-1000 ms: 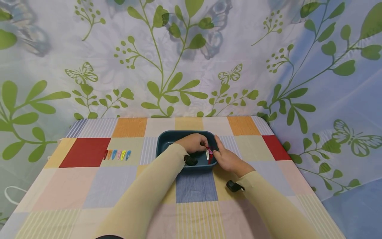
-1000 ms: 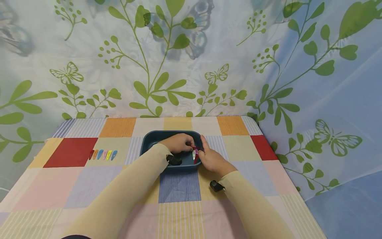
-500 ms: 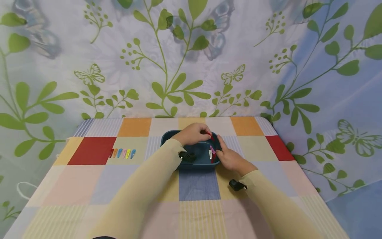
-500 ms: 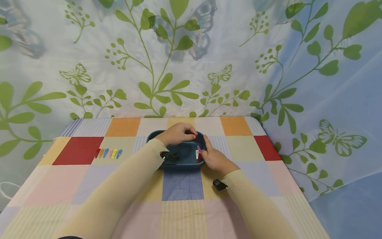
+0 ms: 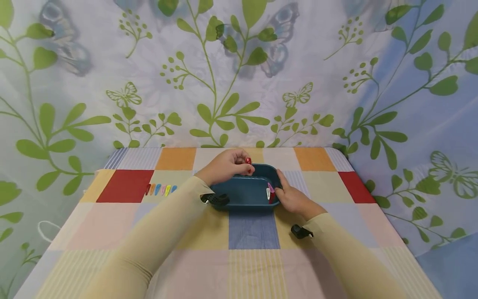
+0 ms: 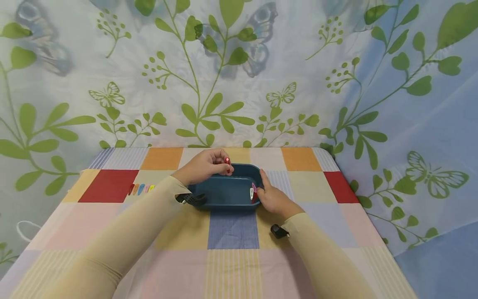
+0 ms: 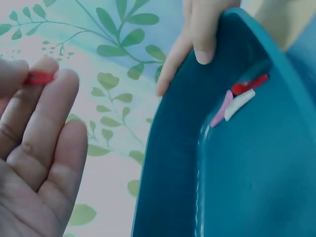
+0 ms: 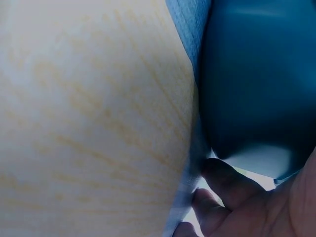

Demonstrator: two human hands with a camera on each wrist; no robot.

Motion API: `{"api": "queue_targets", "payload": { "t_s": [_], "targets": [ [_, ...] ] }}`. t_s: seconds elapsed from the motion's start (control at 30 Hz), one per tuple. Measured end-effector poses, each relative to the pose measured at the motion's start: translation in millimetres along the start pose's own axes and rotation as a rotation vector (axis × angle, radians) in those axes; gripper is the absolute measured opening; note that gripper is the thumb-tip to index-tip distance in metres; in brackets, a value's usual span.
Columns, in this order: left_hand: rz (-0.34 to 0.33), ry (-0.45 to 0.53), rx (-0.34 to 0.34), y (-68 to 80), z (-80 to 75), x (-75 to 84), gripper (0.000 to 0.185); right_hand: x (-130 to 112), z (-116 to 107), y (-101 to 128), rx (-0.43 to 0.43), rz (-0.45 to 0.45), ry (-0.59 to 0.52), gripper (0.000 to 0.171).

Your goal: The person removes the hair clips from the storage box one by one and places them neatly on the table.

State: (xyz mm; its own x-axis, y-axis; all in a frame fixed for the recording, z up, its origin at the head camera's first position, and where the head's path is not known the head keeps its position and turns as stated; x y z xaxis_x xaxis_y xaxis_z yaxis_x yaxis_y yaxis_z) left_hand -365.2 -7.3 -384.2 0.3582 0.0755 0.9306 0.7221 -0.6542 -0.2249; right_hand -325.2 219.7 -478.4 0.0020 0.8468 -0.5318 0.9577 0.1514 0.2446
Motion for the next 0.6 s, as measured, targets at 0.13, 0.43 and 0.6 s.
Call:
{"api": "queue_targets", "payload": {
  "t_s": [0.13,0.43,0.6],
  "targets": [
    [-0.029,-0.058,0.049,19.8,-17.2,-1.9,0.020,1,0,0,-0.006,-0.007,0.009,0.072],
    [-0.108,-0.227,0.170,76.3,-67.0,-18.2,0.033,1,0,-2,-0.013,0.002,0.016,0.072],
    [-0.185,-0.331,0.225,108.0,-94.2,-37.8,0.030,1,2,-4,-0.019,0.009,0.015,0.072]
  ]
}}
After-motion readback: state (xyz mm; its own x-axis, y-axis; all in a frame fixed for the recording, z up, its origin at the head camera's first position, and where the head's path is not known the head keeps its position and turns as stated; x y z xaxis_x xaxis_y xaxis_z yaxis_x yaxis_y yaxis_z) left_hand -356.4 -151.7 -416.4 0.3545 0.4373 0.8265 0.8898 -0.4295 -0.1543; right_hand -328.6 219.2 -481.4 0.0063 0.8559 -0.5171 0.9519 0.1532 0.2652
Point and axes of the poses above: each hand's wrist, its own y-axis away from the middle knuckle, its own z-axis out of the palm, x = y × z, the point moved 6 cm from there along -y, towards the middle knuckle, and after that the axes turned 6 degrees about z, right-handed, at the moved point
